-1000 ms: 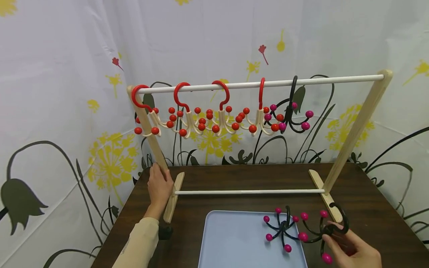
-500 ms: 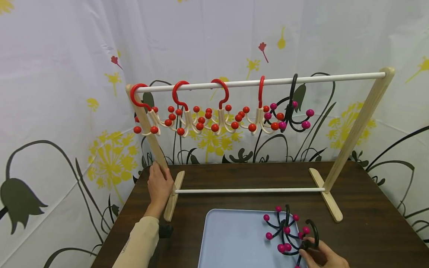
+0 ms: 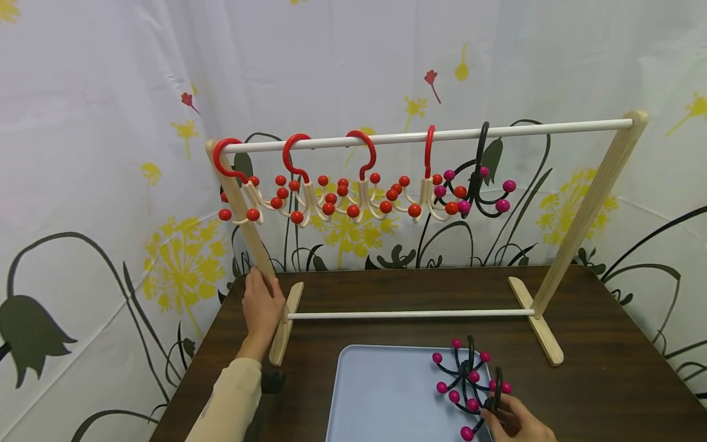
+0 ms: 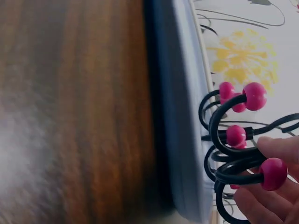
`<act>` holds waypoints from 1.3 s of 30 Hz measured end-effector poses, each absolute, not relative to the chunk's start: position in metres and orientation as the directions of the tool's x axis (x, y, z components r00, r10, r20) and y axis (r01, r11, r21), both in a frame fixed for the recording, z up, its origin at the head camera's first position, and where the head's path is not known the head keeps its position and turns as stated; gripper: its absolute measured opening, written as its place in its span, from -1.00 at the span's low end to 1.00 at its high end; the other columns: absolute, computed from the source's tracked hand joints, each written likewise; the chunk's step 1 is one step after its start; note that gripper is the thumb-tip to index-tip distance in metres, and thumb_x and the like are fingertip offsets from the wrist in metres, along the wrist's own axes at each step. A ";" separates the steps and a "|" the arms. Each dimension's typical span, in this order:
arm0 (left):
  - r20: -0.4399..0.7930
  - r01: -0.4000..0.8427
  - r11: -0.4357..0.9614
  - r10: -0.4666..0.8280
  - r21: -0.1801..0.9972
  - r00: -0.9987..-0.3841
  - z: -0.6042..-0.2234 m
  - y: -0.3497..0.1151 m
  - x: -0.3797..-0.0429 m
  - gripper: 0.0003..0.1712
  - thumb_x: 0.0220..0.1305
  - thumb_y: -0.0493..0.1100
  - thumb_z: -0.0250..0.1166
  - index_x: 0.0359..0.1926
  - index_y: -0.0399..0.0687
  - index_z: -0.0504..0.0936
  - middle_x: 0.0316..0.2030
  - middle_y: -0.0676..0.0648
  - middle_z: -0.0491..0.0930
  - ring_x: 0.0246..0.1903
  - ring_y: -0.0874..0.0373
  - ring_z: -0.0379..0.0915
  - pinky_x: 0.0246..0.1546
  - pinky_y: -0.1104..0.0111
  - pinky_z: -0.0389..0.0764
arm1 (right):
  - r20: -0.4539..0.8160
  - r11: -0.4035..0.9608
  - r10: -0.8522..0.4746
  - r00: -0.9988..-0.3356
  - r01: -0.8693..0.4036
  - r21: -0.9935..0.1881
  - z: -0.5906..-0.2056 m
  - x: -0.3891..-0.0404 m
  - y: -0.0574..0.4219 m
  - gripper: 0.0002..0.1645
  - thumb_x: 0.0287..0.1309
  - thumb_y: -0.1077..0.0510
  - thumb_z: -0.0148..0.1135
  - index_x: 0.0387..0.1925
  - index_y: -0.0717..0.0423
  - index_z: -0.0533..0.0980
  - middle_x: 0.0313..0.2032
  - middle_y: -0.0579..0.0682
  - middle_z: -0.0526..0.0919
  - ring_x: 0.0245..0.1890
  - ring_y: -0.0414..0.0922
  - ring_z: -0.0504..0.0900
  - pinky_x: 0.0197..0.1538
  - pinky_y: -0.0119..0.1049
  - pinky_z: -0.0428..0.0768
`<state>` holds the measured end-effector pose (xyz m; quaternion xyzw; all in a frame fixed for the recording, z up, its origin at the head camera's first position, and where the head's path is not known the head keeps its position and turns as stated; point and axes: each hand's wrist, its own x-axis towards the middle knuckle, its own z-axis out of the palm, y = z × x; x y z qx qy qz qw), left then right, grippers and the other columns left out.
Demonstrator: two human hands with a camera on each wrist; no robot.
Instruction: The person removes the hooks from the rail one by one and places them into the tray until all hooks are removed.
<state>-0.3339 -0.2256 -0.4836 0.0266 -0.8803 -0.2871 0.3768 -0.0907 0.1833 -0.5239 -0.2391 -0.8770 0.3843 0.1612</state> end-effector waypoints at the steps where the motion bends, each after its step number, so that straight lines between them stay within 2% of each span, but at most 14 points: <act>1: 0.648 0.170 0.833 -0.262 0.526 -0.715 -0.483 -0.225 -0.334 -0.61 0.25 -0.20 0.18 0.01 -0.32 0.33 -0.32 -0.28 0.37 -0.42 -0.34 0.43 -0.44 -0.15 0.40 | 0.115 0.597 0.548 -0.829 0.292 -0.747 -0.525 -0.091 0.182 -0.65 -0.16 0.28 0.47 -0.23 0.26 0.61 -0.38 0.26 0.70 -0.50 0.09 0.71 -0.47 -0.16 0.61; 4: 0.644 0.172 0.832 -0.260 0.527 -0.719 -0.483 -0.225 -0.334 -0.61 0.24 -0.20 0.19 0.00 -0.32 0.33 -0.31 -0.29 0.37 -0.41 -0.35 0.43 -0.43 -0.15 0.40 | 0.131 0.631 0.545 -0.828 0.303 -0.714 -0.526 -0.091 0.179 -0.60 -0.12 0.27 0.46 -0.14 0.26 0.61 -0.36 0.27 0.70 -0.53 0.04 0.69 -0.47 -0.17 0.60; 8: 0.641 0.165 0.833 -0.264 0.529 -0.721 -0.483 -0.225 -0.333 -0.62 0.24 -0.20 0.19 -0.01 -0.31 0.33 -0.32 -0.28 0.37 -0.42 -0.35 0.43 -0.43 -0.15 0.40 | -0.021 0.681 0.459 -0.888 0.367 -0.634 -0.527 -0.090 0.181 -0.48 0.02 0.18 0.40 0.06 0.23 0.55 -0.18 0.27 0.66 -0.43 -0.02 0.64 -0.35 -0.11 0.61; 11: 0.640 0.165 0.832 -0.265 0.530 -0.721 -0.483 -0.225 -0.333 -0.63 0.24 -0.20 0.19 -0.02 -0.30 0.33 -0.33 -0.28 0.36 -0.42 -0.34 0.43 -0.43 -0.14 0.40 | -0.123 0.689 0.415 -0.902 0.399 -0.604 -0.526 -0.089 0.182 -0.44 0.08 0.14 0.37 0.13 0.21 0.50 -0.08 0.30 0.61 -0.37 -0.02 0.59 -0.27 -0.05 0.60; 14: 0.641 0.166 0.831 -0.265 0.530 -0.720 -0.482 -0.225 -0.332 -0.63 0.24 -0.20 0.20 -0.02 -0.31 0.33 -0.33 -0.28 0.37 -0.42 -0.33 0.43 -0.43 -0.14 0.40 | -0.125 0.688 0.428 -0.895 0.413 -0.596 -0.524 -0.089 0.180 -0.41 0.06 0.12 0.38 0.14 0.21 0.50 -0.07 0.33 0.60 -0.38 0.00 0.58 -0.23 0.02 0.59; 17: 0.642 0.168 0.831 -0.265 0.531 -0.719 -0.482 -0.225 -0.332 -0.62 0.24 -0.20 0.19 0.00 -0.32 0.33 -0.33 -0.28 0.37 -0.42 -0.34 0.43 -0.43 -0.15 0.41 | -0.050 0.693 0.468 -0.882 0.402 -0.599 -0.523 -0.089 0.175 -0.44 0.02 0.15 0.41 0.10 0.18 0.53 -0.10 0.31 0.63 -0.40 0.01 0.60 -0.25 0.01 0.59; 22: 0.641 0.168 0.831 -0.265 0.531 -0.720 -0.484 -0.227 -0.331 -0.61 0.24 -0.21 0.19 0.01 -0.32 0.32 -0.32 -0.29 0.37 -0.42 -0.35 0.44 -0.43 -0.15 0.40 | -0.058 0.709 0.442 -0.895 0.388 -0.589 -0.525 -0.089 0.177 -0.43 0.03 0.16 0.40 0.12 0.18 0.52 -0.13 0.30 0.65 -0.45 -0.02 0.61 -0.34 -0.09 0.59; 24: 0.643 0.164 0.833 -0.266 0.529 -0.718 -0.485 -0.227 -0.331 -0.63 0.24 -0.21 0.19 -0.01 -0.31 0.33 -0.32 -0.28 0.37 -0.44 -0.36 0.43 -0.45 -0.15 0.40 | -0.121 0.709 0.410 -0.904 0.399 -0.582 -0.526 -0.089 0.181 -0.40 0.07 0.14 0.38 0.16 0.20 0.48 -0.10 0.33 0.63 -0.44 -0.03 0.59 -0.32 -0.08 0.59; 27: 0.651 0.167 0.835 -0.267 0.524 -0.711 -0.484 -0.227 -0.331 -0.64 0.23 -0.22 0.19 -0.03 -0.31 0.33 -0.34 -0.29 0.36 -0.45 -0.37 0.43 -0.46 -0.15 0.39 | -0.147 0.705 0.392 -0.908 0.399 -0.586 -0.528 -0.090 0.184 -0.37 0.07 0.10 0.38 0.19 0.18 0.47 -0.08 0.32 0.62 -0.42 -0.04 0.59 -0.29 -0.06 0.59; 32: 0.657 0.179 0.834 -0.258 0.522 -0.709 -0.482 -0.226 -0.331 -0.65 0.24 -0.22 0.19 -0.04 -0.32 0.33 -0.34 -0.28 0.36 -0.45 -0.37 0.43 -0.46 -0.15 0.39 | -0.268 0.698 0.331 -0.905 0.426 -0.576 -0.525 -0.086 0.193 -0.20 0.09 -0.11 0.34 0.28 0.18 0.36 0.01 0.37 0.55 -0.41 -0.13 0.55 -0.43 -0.25 0.55; 35: 0.653 0.176 0.834 -0.259 0.523 -0.712 -0.481 -0.225 -0.332 -0.65 0.24 -0.21 0.20 -0.04 -0.30 0.34 -0.34 -0.28 0.36 -0.46 -0.37 0.43 -0.45 -0.15 0.40 | -0.289 0.691 0.291 -0.912 0.409 -0.596 -0.522 -0.079 0.199 -0.13 0.07 -0.20 0.31 0.31 0.16 0.32 -0.02 0.34 0.57 -0.45 -0.17 0.57 -0.52 -0.33 0.51; 39: 0.656 0.177 0.835 -0.259 0.521 -0.709 -0.481 -0.225 -0.332 -0.65 0.22 -0.21 0.20 -0.05 -0.30 0.34 -0.34 -0.28 0.36 -0.46 -0.38 0.42 -0.46 -0.15 0.40 | -0.283 0.651 0.240 -0.929 0.370 -0.663 -0.511 -0.073 0.207 -0.14 0.06 -0.16 0.34 0.31 0.18 0.33 0.00 0.28 0.60 -0.37 -0.11 0.66 -0.46 -0.30 0.59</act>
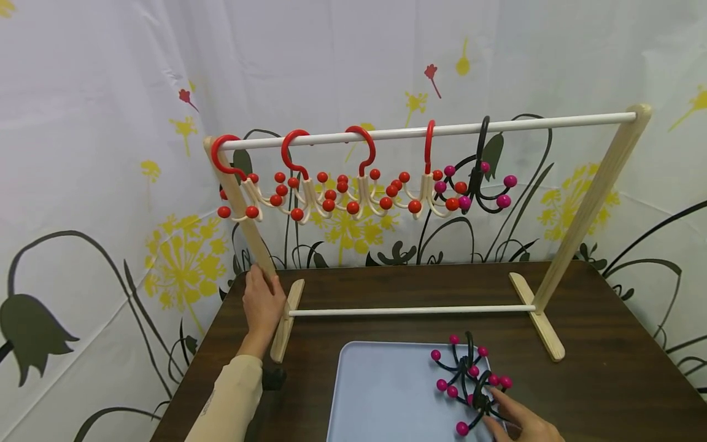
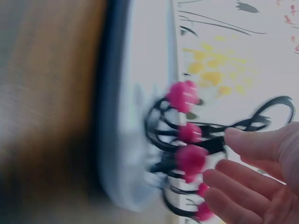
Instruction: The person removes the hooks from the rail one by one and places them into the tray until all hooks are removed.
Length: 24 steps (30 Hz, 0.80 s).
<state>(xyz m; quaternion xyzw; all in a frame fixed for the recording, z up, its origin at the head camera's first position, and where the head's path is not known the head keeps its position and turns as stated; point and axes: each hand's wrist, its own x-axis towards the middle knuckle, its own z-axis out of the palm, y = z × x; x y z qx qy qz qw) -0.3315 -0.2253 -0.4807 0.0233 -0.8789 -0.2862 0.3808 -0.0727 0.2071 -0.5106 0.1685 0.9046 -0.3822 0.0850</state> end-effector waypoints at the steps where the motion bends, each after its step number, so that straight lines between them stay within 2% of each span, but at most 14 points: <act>1: 0.659 0.180 0.836 -0.257 0.518 -0.707 -0.481 -0.225 -0.331 -0.65 0.21 -0.22 0.20 -0.06 -0.31 0.34 -0.34 -0.29 0.36 -0.45 -0.38 0.42 -0.46 -0.15 0.40 | -0.292 0.637 0.219 -0.931 0.363 -0.681 -0.506 -0.072 0.210 -0.15 0.06 -0.14 0.34 0.30 0.18 0.33 0.03 0.27 0.59 -0.30 -0.07 0.67 -0.41 -0.28 0.62; 2: 0.662 0.182 0.837 -0.255 0.516 -0.705 -0.480 -0.225 -0.331 -0.65 0.21 -0.22 0.20 -0.06 -0.31 0.34 -0.34 -0.29 0.36 -0.45 -0.38 0.42 -0.46 -0.16 0.39 | -0.298 0.625 0.206 -0.932 0.359 -0.693 -0.502 -0.071 0.213 -0.18 0.08 -0.11 0.34 0.29 0.19 0.35 0.08 0.26 0.56 -0.23 -0.04 0.68 -0.37 -0.27 0.63; 5: 0.669 0.192 0.835 -0.254 0.516 -0.699 -0.480 -0.225 -0.331 -0.66 0.21 -0.23 0.20 -0.08 -0.32 0.34 -0.34 -0.30 0.36 -0.43 -0.38 0.42 -0.45 -0.16 0.39 | -0.298 0.603 0.188 -0.936 0.350 -0.717 -0.488 -0.069 0.221 -0.27 0.10 0.01 0.35 0.27 0.16 0.38 0.07 0.20 0.59 -0.15 0.01 0.69 -0.32 -0.25 0.65; 9: 0.668 0.194 0.832 -0.254 0.519 -0.699 -0.480 -0.224 -0.331 -0.68 0.21 -0.22 0.20 -0.11 -0.31 0.34 -0.35 -0.29 0.35 -0.44 -0.37 0.42 -0.45 -0.16 0.39 | -0.208 0.661 0.222 -0.953 0.304 -0.687 -0.465 -0.068 0.229 -0.42 0.14 0.14 0.32 0.21 0.12 0.44 -0.03 0.13 0.66 -0.22 -0.06 0.69 -0.34 -0.34 0.62; 11: 0.666 0.191 0.832 -0.255 0.521 -0.701 -0.480 -0.224 -0.332 -0.69 0.21 -0.22 0.20 -0.11 -0.31 0.34 -0.35 -0.28 0.35 -0.44 -0.37 0.42 -0.46 -0.16 0.38 | -0.090 0.712 0.228 -0.970 0.229 -0.664 -0.451 -0.068 0.232 -0.48 0.14 0.18 0.31 0.16 0.13 0.48 -0.06 0.14 0.67 -0.23 -0.04 0.70 -0.31 -0.37 0.62; 14: 0.662 0.191 0.831 -0.254 0.523 -0.705 -0.481 -0.224 -0.332 -0.70 0.21 -0.21 0.20 -0.13 -0.29 0.34 -0.36 -0.27 0.35 -0.47 -0.36 0.42 -0.48 -0.15 0.38 | 0.163 0.769 0.213 -0.963 0.063 -0.636 -0.427 -0.070 0.235 -0.54 0.06 0.25 0.36 0.05 0.15 0.55 -0.13 0.09 0.69 -0.26 -0.03 0.71 -0.31 -0.47 0.58; 16: 0.661 0.191 0.830 -0.254 0.523 -0.706 -0.481 -0.224 -0.332 -0.70 0.21 -0.21 0.20 -0.13 -0.29 0.34 -0.36 -0.27 0.35 -0.46 -0.36 0.41 -0.48 -0.14 0.38 | 0.340 0.795 0.190 -0.921 -0.059 -0.604 -0.411 -0.077 0.239 -0.57 0.02 0.29 0.38 0.00 0.14 0.58 -0.17 0.06 0.71 -0.29 -0.11 0.72 -0.31 -0.56 0.54; 19: 0.662 0.190 0.832 -0.253 0.522 -0.706 -0.481 -0.225 -0.332 -0.69 0.21 -0.21 0.20 -0.12 -0.29 0.33 -0.36 -0.27 0.35 -0.47 -0.36 0.42 -0.48 -0.15 0.38 | 0.522 0.782 0.171 -0.836 -0.207 -0.588 -0.385 -0.093 0.246 -0.60 -0.01 0.32 0.40 -0.06 0.12 0.62 -0.20 0.03 0.72 -0.32 -0.37 0.68 -0.31 -0.67 0.48; 22: 0.659 0.184 0.833 -0.257 0.522 -0.707 -0.481 -0.226 -0.333 -0.69 0.21 -0.21 0.20 -0.12 -0.28 0.33 -0.35 -0.28 0.35 -0.45 -0.37 0.43 -0.46 -0.16 0.39 | 0.624 0.749 0.167 -0.763 -0.314 -0.584 -0.361 -0.113 0.253 -0.60 -0.02 0.34 0.40 -0.06 0.08 0.64 -0.19 -0.02 0.73 -0.31 -0.57 0.61 -0.29 -0.71 0.46; 24: 0.659 0.185 0.834 -0.254 0.520 -0.708 -0.481 -0.226 -0.333 -0.69 0.21 -0.21 0.19 -0.12 -0.29 0.33 -0.35 -0.28 0.35 -0.44 -0.37 0.43 -0.45 -0.16 0.39 | 0.664 0.733 0.157 -0.731 -0.365 -0.575 -0.345 -0.125 0.257 -0.58 -0.03 0.35 0.40 -0.06 0.04 0.65 -0.19 -0.08 0.73 -0.30 -0.58 0.61 -0.30 -0.70 0.47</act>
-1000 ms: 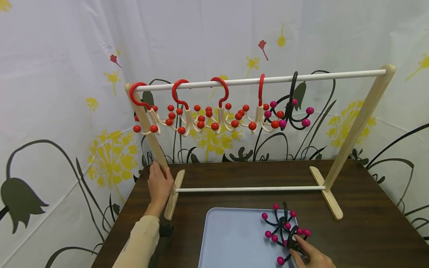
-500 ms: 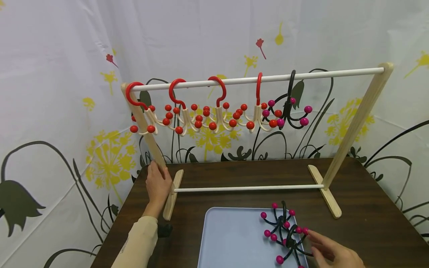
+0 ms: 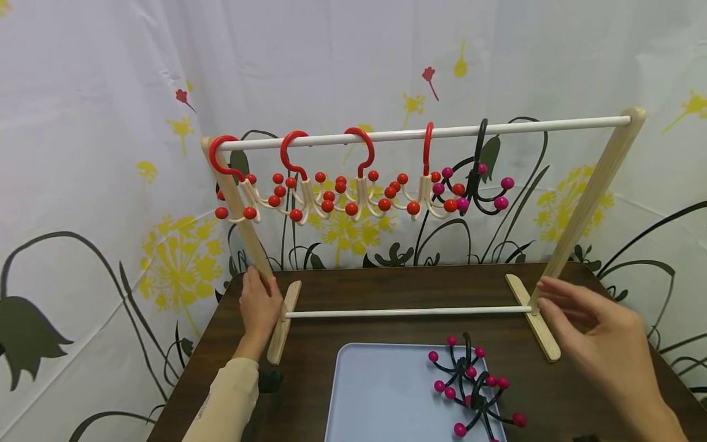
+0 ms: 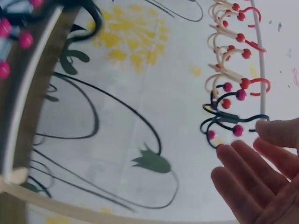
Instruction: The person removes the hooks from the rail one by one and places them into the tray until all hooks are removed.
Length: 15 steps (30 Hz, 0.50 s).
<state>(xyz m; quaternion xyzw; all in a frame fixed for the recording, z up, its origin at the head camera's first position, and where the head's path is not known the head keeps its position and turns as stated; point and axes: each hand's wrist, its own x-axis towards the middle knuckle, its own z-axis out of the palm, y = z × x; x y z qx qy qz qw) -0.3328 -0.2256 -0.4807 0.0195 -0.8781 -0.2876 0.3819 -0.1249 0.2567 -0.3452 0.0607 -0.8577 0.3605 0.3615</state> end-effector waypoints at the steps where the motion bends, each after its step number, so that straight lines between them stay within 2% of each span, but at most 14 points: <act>1: 0.660 0.187 0.834 -0.253 0.519 -0.707 -0.480 -0.226 -0.333 -0.69 0.21 -0.21 0.19 -0.12 -0.29 0.33 -0.35 -0.28 0.35 -0.44 -0.37 0.43 -0.45 -0.17 0.38 | 0.673 0.726 0.148 -0.725 -0.383 -0.571 -0.338 -0.130 0.258 -0.56 -0.03 0.34 0.40 -0.04 0.03 0.65 -0.18 -0.10 0.73 -0.29 -0.57 0.61 -0.28 -0.70 0.47; 5: 0.662 0.194 0.834 -0.245 0.517 -0.708 -0.479 -0.225 -0.332 -0.69 0.21 -0.20 0.20 -0.13 -0.29 0.33 -0.37 -0.28 0.35 -0.48 -0.36 0.41 -0.48 -0.15 0.38 | 0.670 0.718 0.124 -0.732 -0.400 -0.570 -0.308 -0.152 0.255 -0.56 0.04 0.25 0.38 0.02 -0.01 0.62 -0.11 -0.06 0.71 -0.27 -0.60 0.58 -0.27 -0.71 0.46; 9: 0.658 0.192 0.833 -0.246 0.518 -0.712 -0.478 -0.225 -0.331 -0.70 0.22 -0.21 0.20 -0.13 -0.29 0.34 -0.38 -0.27 0.34 -0.49 -0.36 0.41 -0.49 -0.14 0.39 | 0.665 0.706 0.113 -0.738 -0.412 -0.576 -0.285 -0.177 0.249 -0.55 0.11 0.13 0.35 0.09 -0.01 0.58 0.02 0.01 0.65 -0.12 -0.57 0.54 -0.15 -0.69 0.44; 12: 0.655 0.188 0.832 -0.249 0.522 -0.714 -0.478 -0.225 -0.331 -0.70 0.22 -0.21 0.20 -0.13 -0.29 0.34 -0.38 -0.27 0.34 -0.48 -0.36 0.41 -0.48 -0.15 0.39 | 0.657 0.709 0.109 -0.746 -0.404 -0.578 -0.274 -0.197 0.243 -0.52 0.16 0.04 0.30 0.14 -0.01 0.54 0.07 -0.03 0.62 0.02 -0.35 0.56 -0.02 -0.57 0.47; 15: 0.656 0.192 0.831 -0.246 0.521 -0.713 -0.479 -0.225 -0.332 -0.70 0.23 -0.20 0.19 -0.12 -0.29 0.34 -0.37 -0.27 0.35 -0.47 -0.36 0.42 -0.47 -0.16 0.40 | 0.633 0.707 0.107 -0.767 -0.389 -0.591 -0.265 -0.215 0.238 -0.48 0.21 -0.01 0.24 0.19 0.01 0.49 0.12 -0.03 0.58 0.10 -0.13 0.56 0.08 -0.27 0.51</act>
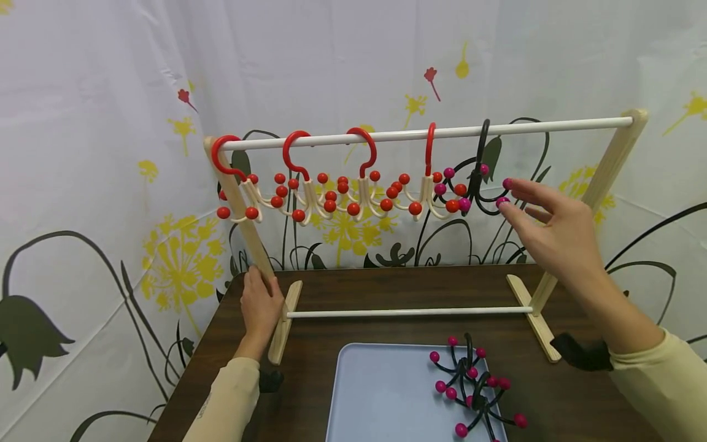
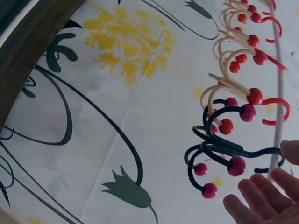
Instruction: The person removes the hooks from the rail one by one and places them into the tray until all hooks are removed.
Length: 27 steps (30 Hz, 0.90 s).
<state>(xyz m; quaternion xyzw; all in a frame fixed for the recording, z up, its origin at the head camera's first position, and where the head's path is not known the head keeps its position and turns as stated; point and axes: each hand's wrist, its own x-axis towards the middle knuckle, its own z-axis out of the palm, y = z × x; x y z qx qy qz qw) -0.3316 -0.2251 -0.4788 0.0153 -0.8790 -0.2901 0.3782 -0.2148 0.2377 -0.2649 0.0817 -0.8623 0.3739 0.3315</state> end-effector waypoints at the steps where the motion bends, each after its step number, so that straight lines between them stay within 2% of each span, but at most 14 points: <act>1: 0.656 0.194 0.831 -0.245 0.522 -0.714 -0.479 -0.225 -0.332 -0.69 0.23 -0.20 0.19 -0.12 -0.30 0.34 -0.37 -0.27 0.35 -0.46 -0.36 0.42 -0.46 -0.16 0.40 | 0.626 0.707 0.101 -0.774 -0.386 -0.592 -0.263 -0.220 0.235 -0.46 0.22 -0.02 0.22 0.21 0.03 0.47 0.14 -0.01 0.57 0.12 -0.07 0.55 0.09 -0.18 0.50; 4: 0.653 0.194 0.831 -0.241 0.521 -0.718 -0.480 -0.226 -0.333 -0.69 0.25 -0.19 0.18 -0.09 -0.30 0.33 -0.35 -0.27 0.35 -0.45 -0.35 0.43 -0.45 -0.16 0.40 | 0.622 0.716 0.084 -0.778 -0.387 -0.581 -0.259 -0.236 0.228 -0.45 0.24 0.01 0.20 0.24 0.06 0.44 0.17 0.04 0.54 0.13 0.03 0.54 0.08 0.00 0.49; 6: 0.647 0.190 0.831 -0.242 0.523 -0.723 -0.480 -0.226 -0.333 -0.68 0.26 -0.19 0.17 -0.08 -0.30 0.33 -0.33 -0.27 0.35 -0.44 -0.34 0.43 -0.44 -0.16 0.40 | 0.621 0.723 0.077 -0.780 -0.385 -0.574 -0.259 -0.245 0.225 -0.45 0.24 0.04 0.19 0.24 0.08 0.43 0.17 0.08 0.54 0.12 0.06 0.55 0.05 0.02 0.51; 12: 0.640 0.180 0.832 -0.246 0.525 -0.728 -0.479 -0.226 -0.331 -0.68 0.26 -0.20 0.18 -0.06 -0.30 0.34 -0.31 -0.28 0.37 -0.44 -0.35 0.45 -0.44 -0.16 0.41 | 0.573 0.736 0.092 -0.814 -0.332 -0.590 -0.264 -0.265 0.218 -0.41 0.27 0.01 0.13 0.30 0.09 0.37 0.14 0.14 0.55 0.09 0.08 0.56 0.01 0.00 0.52; 16: 0.644 0.186 0.830 -0.246 0.526 -0.724 -0.478 -0.225 -0.332 -0.67 0.24 -0.21 0.18 -0.06 -0.30 0.33 -0.31 -0.29 0.37 -0.43 -0.36 0.45 -0.45 -0.16 0.41 | 0.546 0.738 0.101 -0.831 -0.306 -0.601 -0.268 -0.275 0.219 -0.40 0.29 -0.02 0.10 0.32 0.07 0.34 0.13 0.16 0.56 -0.01 0.10 0.59 -0.08 -0.05 0.53; 19: 0.650 0.194 0.830 -0.241 0.523 -0.721 -0.478 -0.225 -0.333 -0.66 0.24 -0.21 0.18 -0.05 -0.30 0.32 -0.31 -0.29 0.37 -0.42 -0.37 0.45 -0.45 -0.17 0.40 | 0.535 0.741 0.116 -0.837 -0.285 -0.608 -0.271 -0.280 0.220 -0.41 0.30 -0.03 0.08 0.31 0.05 0.36 0.08 0.17 0.59 -0.08 0.10 0.60 -0.19 -0.08 0.52; 23: 0.658 0.202 0.830 -0.240 0.521 -0.713 -0.478 -0.224 -0.332 -0.67 0.24 -0.22 0.19 -0.07 -0.31 0.33 -0.32 -0.30 0.36 -0.44 -0.37 0.44 -0.46 -0.16 0.39 | 0.531 0.755 0.133 -0.837 -0.262 -0.602 -0.274 -0.286 0.222 -0.40 0.29 -0.08 0.10 0.29 0.07 0.38 0.01 0.17 0.64 -0.06 0.09 0.62 -0.17 -0.10 0.48; 27: 0.661 0.201 0.828 -0.246 0.523 -0.709 -0.479 -0.225 -0.332 -0.69 0.23 -0.22 0.20 -0.10 -0.30 0.33 -0.34 -0.29 0.36 -0.46 -0.36 0.42 -0.46 -0.15 0.39 | 0.554 0.791 0.143 -0.820 -0.242 -0.562 -0.274 -0.291 0.223 -0.42 0.28 -0.11 0.12 0.21 0.12 0.46 -0.05 0.15 0.67 -0.11 0.07 0.64 -0.24 -0.13 0.41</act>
